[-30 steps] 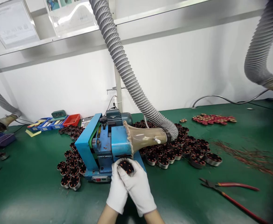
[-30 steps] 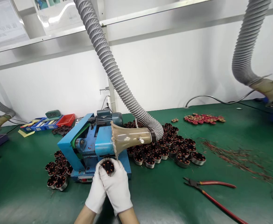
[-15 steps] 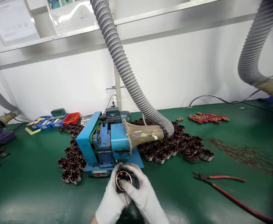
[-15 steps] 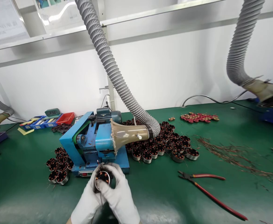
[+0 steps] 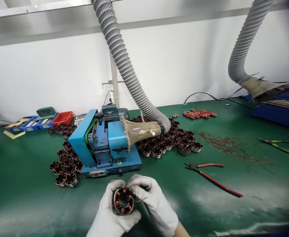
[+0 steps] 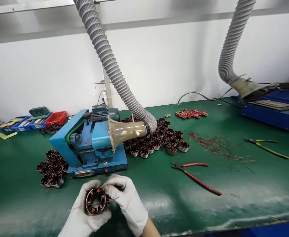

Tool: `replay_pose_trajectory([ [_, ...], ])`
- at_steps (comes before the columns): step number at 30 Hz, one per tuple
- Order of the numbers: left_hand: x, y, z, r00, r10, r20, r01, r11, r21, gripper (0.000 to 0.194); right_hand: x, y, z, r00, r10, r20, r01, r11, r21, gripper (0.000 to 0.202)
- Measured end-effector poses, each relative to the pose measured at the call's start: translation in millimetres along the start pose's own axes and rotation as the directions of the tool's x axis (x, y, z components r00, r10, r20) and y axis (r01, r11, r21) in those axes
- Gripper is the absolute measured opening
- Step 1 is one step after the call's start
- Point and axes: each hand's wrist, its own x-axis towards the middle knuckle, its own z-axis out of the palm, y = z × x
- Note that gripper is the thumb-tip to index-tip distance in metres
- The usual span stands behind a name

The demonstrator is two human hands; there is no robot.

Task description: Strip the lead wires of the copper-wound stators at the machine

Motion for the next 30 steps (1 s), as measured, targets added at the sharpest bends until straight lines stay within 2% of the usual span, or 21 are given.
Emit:
replay_pose_trajectory([
  [1, -2.4, 1.8, 2.1, 0.998, 0.058, -0.038, -0.056, 0.997, 0.05, 0.051, 2.5, -1.6, -2.4, 0.999, 0.028, -0.023, -0.026, 0.997, 0.079, 0.017],
  [3, -5.7, 4.1, 3.3, 0.99, 0.139, -0.039, -0.134, 0.985, 0.106, 0.045, 6.4, -2.5, -9.4, 0.99, 0.072, -0.117, -0.04, 0.965, 0.26, 0.018],
  [5, -7.4, 3.7, 1.1, 0.985, 0.166, -0.034, -0.16, 0.977, 0.139, 0.044, 7.4, -2.1, -14.7, 0.97, 0.086, -0.229, 0.009, 0.923, 0.385, 0.019],
  [6, -7.5, 2.6, -0.4, 0.983, 0.181, -0.028, -0.175, 0.972, 0.155, 0.046, 6.5, -1.8, -15.0, 0.965, 0.078, -0.251, 0.029, 0.918, 0.396, 0.02],
  [9, -4.9, -2.3, -2.0, 0.957, 0.288, 0.031, -0.289, 0.937, 0.199, 0.049, 1.2, -1.5, -4.5, 0.987, 0.044, -0.152, -0.007, 0.973, 0.232, 0.024],
  [12, 1.1, -4.0, 1.8, 0.889, 0.447, 0.094, -0.457, 0.862, 0.218, 0.049, 3.8, -4.1, 8.2, 0.995, 0.029, -0.091, -0.027, 0.999, 0.019, 0.024],
  [15, 7.8, 1.3, 2.1, 0.853, 0.507, 0.122, -0.521, 0.818, 0.243, 0.048, 17.3, -11.3, 4.0, 0.99, 0.036, -0.137, -0.028, 0.998, 0.057, 0.029],
  [16, 10.3, 3.8, 0.4, 0.852, 0.506, 0.133, -0.523, 0.81, 0.264, 0.045, 21.8, -13.6, -0.5, 0.977, 0.001, -0.214, 0.016, 0.997, 0.077, 0.029],
  [18, 16.6, 7.2, -4.3, 0.864, 0.482, 0.144, -0.502, 0.802, 0.325, 0.041, 27.3, -15.1, -8.5, 0.902, -0.143, -0.408, 0.145, 0.989, -0.028, 0.025],
  [19, 20.6, 7.3, -6.2, 0.875, 0.461, 0.146, -0.481, 0.803, 0.352, 0.041, 28.0, -13.4, -10.5, 0.855, -0.25, -0.455, 0.199, 0.967, -0.157, 0.021],
  [20, 25.4, 5.7, -7.1, 0.885, 0.441, 0.148, -0.463, 0.808, 0.363, 0.042, 27.6, -9.7, -10.6, 0.837, -0.354, -0.417, 0.232, 0.92, -0.315, 0.018],
  [22, 36.9, -1.9, -4.5, 0.905, 0.409, 0.119, -0.424, 0.84, 0.34, 0.042, 26.3, 2.1, -6.0, 0.857, -0.474, -0.201, 0.28, 0.756, -0.592, 0.019],
  [24, 50.3, -13.7, 3.5, 0.932, 0.361, 0.028, -0.355, 0.895, 0.269, 0.036, 28.0, 15.7, 1.6, 0.878, -0.476, -0.049, 0.297, 0.622, -0.725, 0.028],
  [25, 57.0, -19.6, 8.5, 0.945, 0.325, -0.034, -0.309, 0.922, 0.231, 0.033, 30.9, 21.5, 5.0, 0.893, -0.449, -0.036, 0.272, 0.601, -0.752, 0.031],
  [27, 69.1, -29.1, 18.1, 0.96, 0.248, -0.129, -0.224, 0.959, 0.174, 0.029, 40.2, 28.9, 9.3, 0.924, -0.378, -0.067, 0.203, 0.629, -0.751, 0.029],
  [30, 82.2, -33.2, 26.9, 0.965, 0.206, -0.16, -0.185, 0.973, 0.134, 0.028, 57.0, 31.4, 8.5, 0.946, -0.309, -0.096, 0.152, 0.685, -0.712, 0.027],
])
